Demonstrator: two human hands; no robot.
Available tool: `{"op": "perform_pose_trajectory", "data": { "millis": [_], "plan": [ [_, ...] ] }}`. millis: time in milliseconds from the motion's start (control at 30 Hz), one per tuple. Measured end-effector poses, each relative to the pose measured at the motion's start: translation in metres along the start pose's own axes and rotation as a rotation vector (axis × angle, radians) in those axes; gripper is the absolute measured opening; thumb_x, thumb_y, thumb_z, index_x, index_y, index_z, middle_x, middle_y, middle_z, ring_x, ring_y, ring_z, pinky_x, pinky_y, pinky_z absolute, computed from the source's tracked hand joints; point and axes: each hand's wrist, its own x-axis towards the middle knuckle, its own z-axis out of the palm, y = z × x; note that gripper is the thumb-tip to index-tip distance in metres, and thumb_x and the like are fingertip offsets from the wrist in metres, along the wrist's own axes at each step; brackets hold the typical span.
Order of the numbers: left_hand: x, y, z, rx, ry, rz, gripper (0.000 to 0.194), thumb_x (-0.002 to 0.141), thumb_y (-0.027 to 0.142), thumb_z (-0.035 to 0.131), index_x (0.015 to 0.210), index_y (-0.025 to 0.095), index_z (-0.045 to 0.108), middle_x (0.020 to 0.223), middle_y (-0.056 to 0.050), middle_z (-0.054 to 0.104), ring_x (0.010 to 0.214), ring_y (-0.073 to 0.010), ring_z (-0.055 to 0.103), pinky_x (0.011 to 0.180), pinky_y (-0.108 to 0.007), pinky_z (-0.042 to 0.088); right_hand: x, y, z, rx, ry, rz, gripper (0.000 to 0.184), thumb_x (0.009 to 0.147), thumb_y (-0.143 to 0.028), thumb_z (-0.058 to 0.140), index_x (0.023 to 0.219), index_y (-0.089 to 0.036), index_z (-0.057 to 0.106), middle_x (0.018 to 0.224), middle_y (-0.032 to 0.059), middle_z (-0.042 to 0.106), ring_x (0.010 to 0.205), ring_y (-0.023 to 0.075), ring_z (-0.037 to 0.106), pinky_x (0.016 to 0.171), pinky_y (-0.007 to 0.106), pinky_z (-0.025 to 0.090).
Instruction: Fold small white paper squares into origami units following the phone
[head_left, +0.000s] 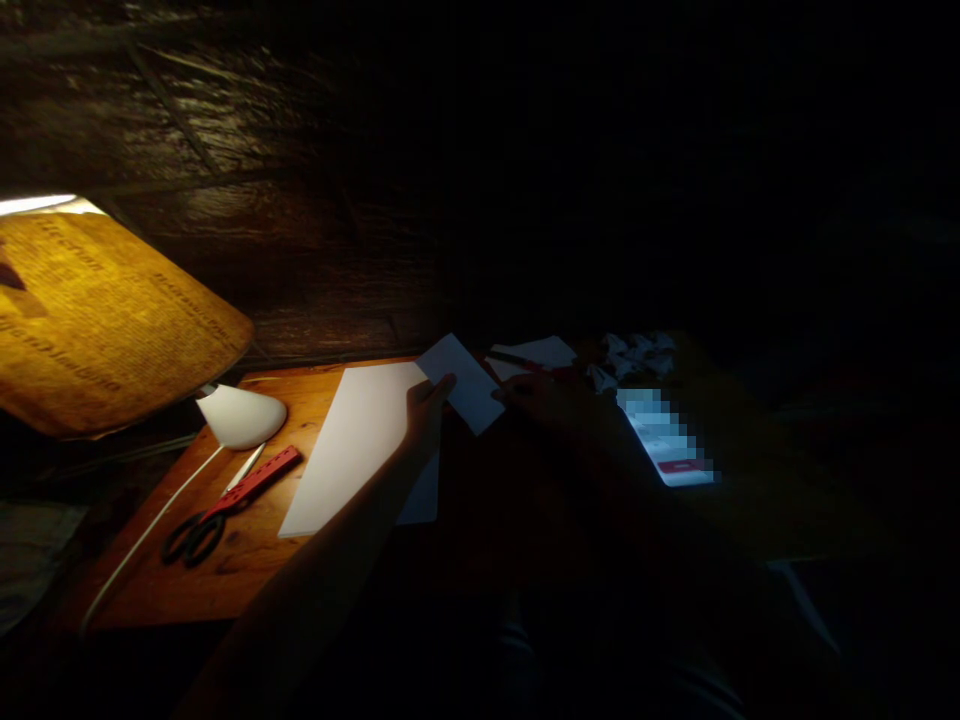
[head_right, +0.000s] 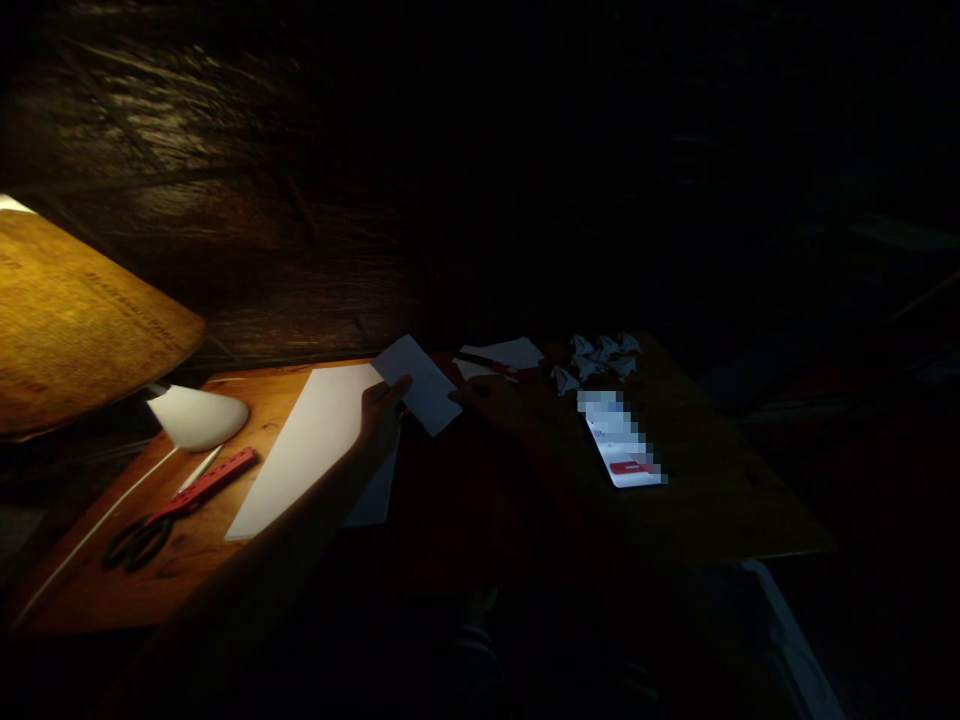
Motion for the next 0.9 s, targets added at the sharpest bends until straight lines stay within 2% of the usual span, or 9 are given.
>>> {"op": "perform_pose_trajectory", "data": {
  "millis": [233,433,633,900],
  "plan": [
    [-0.002,0.003,0.002,0.033,-0.04,-0.025,0.043,0.053,0.044,0.09,0.074,0.012,0.07,0.071,-0.006,0.072,0.071,-0.0214,0.068,0.067,-0.03,0.051,0.003,0.01,0.002,0.038,-0.005,-0.037,0.035,0.079,-0.052,0.069,0.07,-0.018,0.068,0.075,0.0033,0.067,0.072,0.0174,0.059,0.064,0.028,0.045],
    [-0.001,0.001,0.002,-0.001,0.023,-0.051,0.043,0.051,0.038,0.091,0.078,0.011,0.071,0.072,-0.005,0.073,0.067,-0.0191,0.067,0.066,-0.03,0.051,0.001,0.006,0.004,-0.019,-0.058,-0.043,0.04,0.081,-0.056,0.065,0.068,-0.018,0.067,0.071,0.0025,0.066,0.068,0.0168,0.058,0.061,0.027,0.042],
    [0.002,0.001,0.003,-0.118,0.093,-0.052,0.045,0.047,0.036,0.092,0.077,0.012,0.069,0.073,-0.004,0.073,0.066,-0.0178,0.067,0.068,-0.029,0.052,0.0,0.001,0.002,-0.014,-0.065,-0.041,0.03,0.083,-0.046,0.064,0.08,-0.019,0.074,0.086,0.0051,0.074,0.08,0.0197,0.064,0.072,0.029,0.048],
    [0.0,0.002,0.004,-0.142,0.074,-0.059,0.044,0.047,0.033,0.093,0.077,0.012,0.069,0.073,-0.004,0.072,0.065,-0.0172,0.067,0.068,-0.029,0.052,-0.001,-0.003,0.001,-0.033,-0.081,-0.024,0.032,0.082,-0.048,0.064,0.073,-0.018,0.071,0.078,0.0046,0.071,0.074,0.0189,0.062,0.069,0.029,0.047]
  ]
}}
